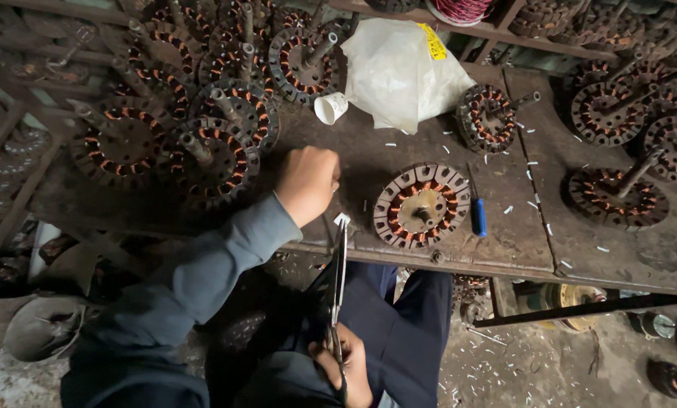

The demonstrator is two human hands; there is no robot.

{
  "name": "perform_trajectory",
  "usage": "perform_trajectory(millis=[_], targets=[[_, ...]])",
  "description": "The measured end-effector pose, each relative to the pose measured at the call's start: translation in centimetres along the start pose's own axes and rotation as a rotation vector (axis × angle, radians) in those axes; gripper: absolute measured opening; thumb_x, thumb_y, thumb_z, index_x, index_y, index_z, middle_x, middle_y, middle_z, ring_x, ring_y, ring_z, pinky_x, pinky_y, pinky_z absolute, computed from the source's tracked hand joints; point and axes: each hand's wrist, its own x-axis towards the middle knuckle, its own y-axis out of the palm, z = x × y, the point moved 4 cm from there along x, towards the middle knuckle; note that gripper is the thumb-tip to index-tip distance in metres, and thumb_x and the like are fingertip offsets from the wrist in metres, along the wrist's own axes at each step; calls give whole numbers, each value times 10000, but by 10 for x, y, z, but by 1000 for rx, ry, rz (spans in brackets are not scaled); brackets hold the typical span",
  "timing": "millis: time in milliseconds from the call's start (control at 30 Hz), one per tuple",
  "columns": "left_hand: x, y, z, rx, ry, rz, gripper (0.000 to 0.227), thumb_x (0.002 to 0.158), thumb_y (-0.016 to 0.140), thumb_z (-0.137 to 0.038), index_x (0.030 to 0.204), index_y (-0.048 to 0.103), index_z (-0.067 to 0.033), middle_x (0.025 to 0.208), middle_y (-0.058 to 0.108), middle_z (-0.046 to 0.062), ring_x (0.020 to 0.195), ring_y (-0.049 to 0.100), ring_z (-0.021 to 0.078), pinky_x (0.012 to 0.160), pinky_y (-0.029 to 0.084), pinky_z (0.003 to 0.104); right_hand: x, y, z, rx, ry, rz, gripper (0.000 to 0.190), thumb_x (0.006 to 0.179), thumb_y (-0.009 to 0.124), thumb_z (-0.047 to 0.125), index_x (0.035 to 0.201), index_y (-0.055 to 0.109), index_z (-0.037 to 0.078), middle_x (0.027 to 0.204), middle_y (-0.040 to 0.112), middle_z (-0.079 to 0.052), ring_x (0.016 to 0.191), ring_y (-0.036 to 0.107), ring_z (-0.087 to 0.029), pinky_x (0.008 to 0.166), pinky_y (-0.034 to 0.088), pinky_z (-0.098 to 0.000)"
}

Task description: The person cuts small white rectangular pieces using shears and places them into slots on a circular copper-wound stator. They then use a screwdriver to press and adjust the pieces within the stator slots.

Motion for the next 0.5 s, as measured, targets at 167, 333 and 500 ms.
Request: perform_trajectory(millis=[167, 333, 500], targets=[[-4, 3, -17, 208, 140, -34, 57, 771, 628, 25, 729, 664, 11, 767, 663, 257, 739, 678, 445, 637, 542, 502, -2, 1, 6, 1, -71, 30, 266, 859, 720, -19, 737, 517, 104, 632, 468, 78, 583, 398, -14, 538, 301, -231], [-4, 3, -28, 293, 145, 3, 67, 747, 586, 22, 752, 652, 20, 785, 658, 267, 737, 683, 435, 618, 547, 490, 0, -1, -1, -10, -44, 20, 274, 843, 741, -8, 730, 517, 101, 621, 468, 76, 566, 398, -18, 521, 289, -234], [-6, -1, -35, 206, 155, -24, 63, 769, 613, -14, 720, 650, -2, 783, 655, 268, 722, 676, 435, 616, 535, 503, 1, -3, -7, -50, -61, 30, 274, 841, 746, -6, 735, 518, 103, 633, 487, 79, 584, 413, -12, 533, 302, -231]])
